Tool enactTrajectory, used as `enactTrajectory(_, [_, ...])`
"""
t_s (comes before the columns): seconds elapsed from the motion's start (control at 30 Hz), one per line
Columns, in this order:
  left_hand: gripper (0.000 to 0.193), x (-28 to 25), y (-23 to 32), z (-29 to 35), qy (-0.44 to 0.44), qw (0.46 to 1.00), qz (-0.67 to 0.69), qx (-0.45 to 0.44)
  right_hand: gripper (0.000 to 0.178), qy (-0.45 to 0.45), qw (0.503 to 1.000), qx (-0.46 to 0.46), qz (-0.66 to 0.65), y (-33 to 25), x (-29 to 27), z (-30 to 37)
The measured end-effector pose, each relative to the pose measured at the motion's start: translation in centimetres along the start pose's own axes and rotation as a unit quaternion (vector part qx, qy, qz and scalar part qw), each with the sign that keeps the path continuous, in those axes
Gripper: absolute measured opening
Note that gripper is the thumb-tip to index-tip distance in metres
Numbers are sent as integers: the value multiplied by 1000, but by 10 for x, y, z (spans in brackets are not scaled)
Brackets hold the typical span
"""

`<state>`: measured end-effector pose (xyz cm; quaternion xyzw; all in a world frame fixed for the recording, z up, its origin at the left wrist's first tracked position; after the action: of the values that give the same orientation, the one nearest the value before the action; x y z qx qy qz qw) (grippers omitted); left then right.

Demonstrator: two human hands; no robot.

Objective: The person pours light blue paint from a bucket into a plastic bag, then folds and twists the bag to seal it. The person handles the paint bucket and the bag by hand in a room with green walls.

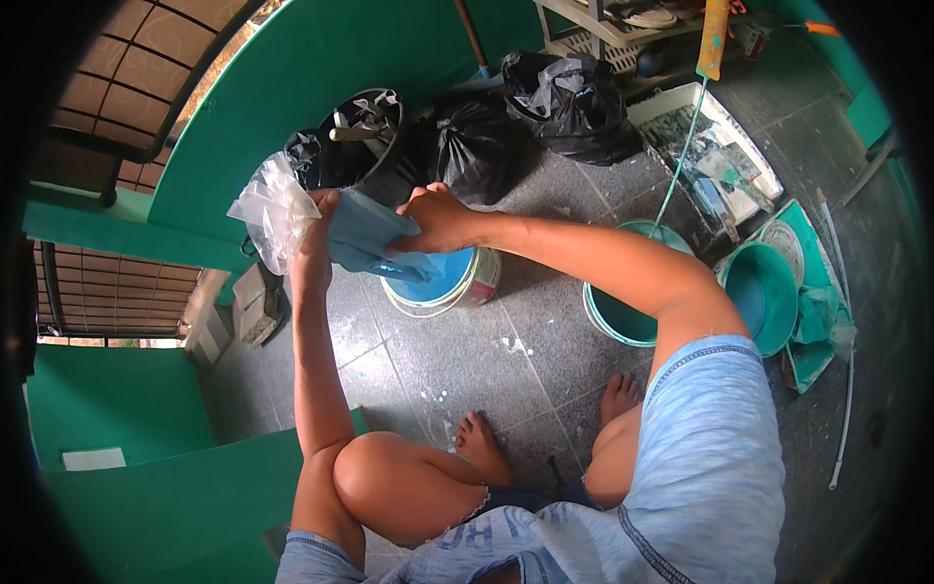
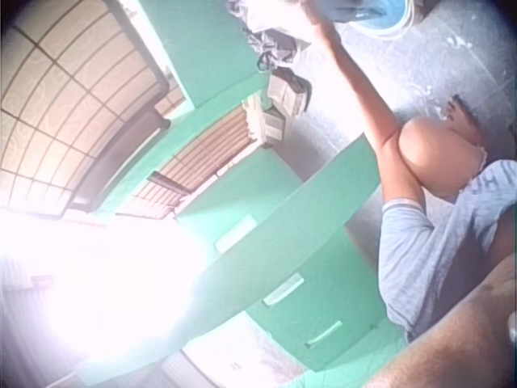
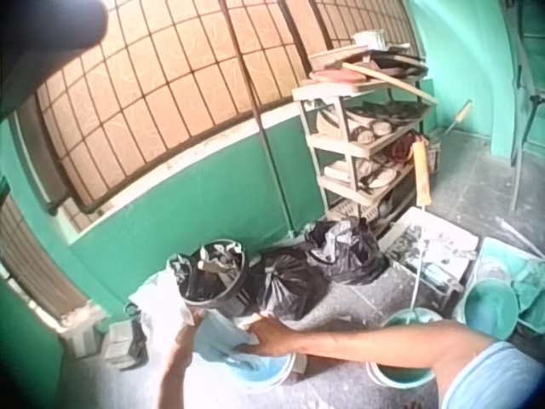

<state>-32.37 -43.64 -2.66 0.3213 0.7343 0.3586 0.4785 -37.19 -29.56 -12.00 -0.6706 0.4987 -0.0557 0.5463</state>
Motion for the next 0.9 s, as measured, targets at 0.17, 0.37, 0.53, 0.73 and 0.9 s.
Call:
enactTrajectory(0.17, [31, -3, 1, 0, -23, 1000, 16, 3, 55, -8, 998, 29, 55, -8, -11, -1])
enactTrajectory(0.37, [28, 7, -4, 0, -107, 994, -34, -6, 43, 36, 981, 0, -190, -47, -35, -25])
enactTrajectory(0.53, [27, -3, 1, 4, -46, 999, 18, 10, 44, -26, 988, 49, -141, -26, -4, -5])
enactTrajectory(0.73, [34, -14, 9, -2, -5, 1000, -4, 30, 46, 4, 1000, 22, 10, 9, 6, 15])
enactTrajectory(0.9, [40, -22, 18, -1, 49, 998, -30, 36, 57, -4, 995, 80, -52, -11, -17, 6])
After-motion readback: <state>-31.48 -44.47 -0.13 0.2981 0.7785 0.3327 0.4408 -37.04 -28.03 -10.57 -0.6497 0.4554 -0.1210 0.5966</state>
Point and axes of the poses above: each hand's wrist, its own z-axis away from the middle knuckle, its own x-axis out of the palm, y = z × x, the point moved 5 cm from there along -z, towards the middle knuckle, and after that the axes turned 10 degrees about -z, right-handed, at the moved point
